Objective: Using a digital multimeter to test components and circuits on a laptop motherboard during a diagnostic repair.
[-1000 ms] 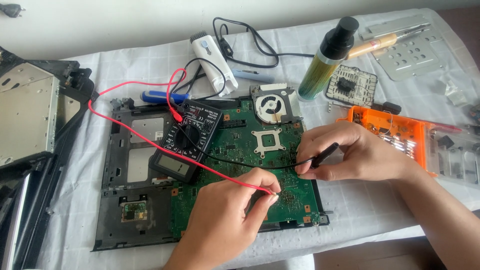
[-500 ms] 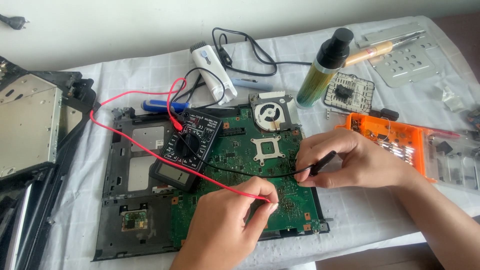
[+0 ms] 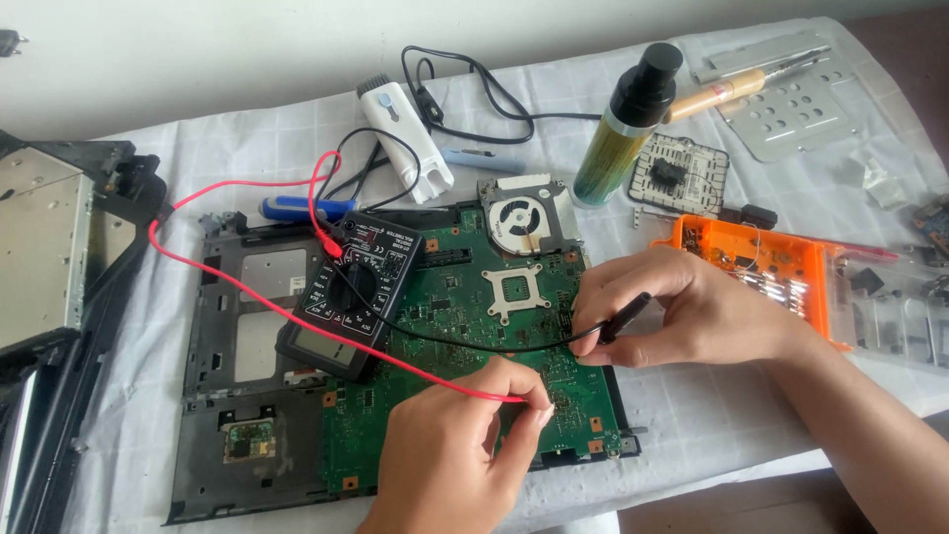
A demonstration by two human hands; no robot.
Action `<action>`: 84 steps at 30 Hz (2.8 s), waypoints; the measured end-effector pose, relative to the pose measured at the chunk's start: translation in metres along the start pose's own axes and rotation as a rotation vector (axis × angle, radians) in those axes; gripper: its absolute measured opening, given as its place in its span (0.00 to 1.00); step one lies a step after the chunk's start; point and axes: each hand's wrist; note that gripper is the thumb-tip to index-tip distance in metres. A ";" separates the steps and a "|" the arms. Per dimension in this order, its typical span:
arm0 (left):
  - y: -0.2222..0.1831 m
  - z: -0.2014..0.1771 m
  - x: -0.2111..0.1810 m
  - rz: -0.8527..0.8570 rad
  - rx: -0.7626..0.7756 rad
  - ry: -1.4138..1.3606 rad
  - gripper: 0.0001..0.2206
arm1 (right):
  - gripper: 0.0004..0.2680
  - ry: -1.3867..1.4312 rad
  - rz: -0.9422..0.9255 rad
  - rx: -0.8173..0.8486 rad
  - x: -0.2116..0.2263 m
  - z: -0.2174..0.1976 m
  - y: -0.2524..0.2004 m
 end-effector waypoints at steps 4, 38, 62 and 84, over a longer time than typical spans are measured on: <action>0.000 -0.002 0.000 0.051 -0.015 -0.018 0.03 | 0.04 -0.017 0.001 0.006 0.001 0.000 0.001; -0.001 -0.001 0.002 0.280 -0.087 -0.053 0.06 | 0.04 -0.026 -0.006 -0.008 0.000 0.001 0.000; -0.003 0.000 0.005 0.303 -0.071 -0.069 0.07 | 0.04 -0.033 -0.016 -0.009 0.002 0.000 0.000; -0.011 -0.110 0.066 0.140 -0.612 0.093 0.14 | 0.04 0.236 -0.039 -0.142 0.011 -0.007 0.005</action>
Point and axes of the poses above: each hand's wrist, its own y-axis towards the middle knuckle, its own z-axis out of the palm, x = y × z, and after that the axes turned 4 degrees about y, right-handed
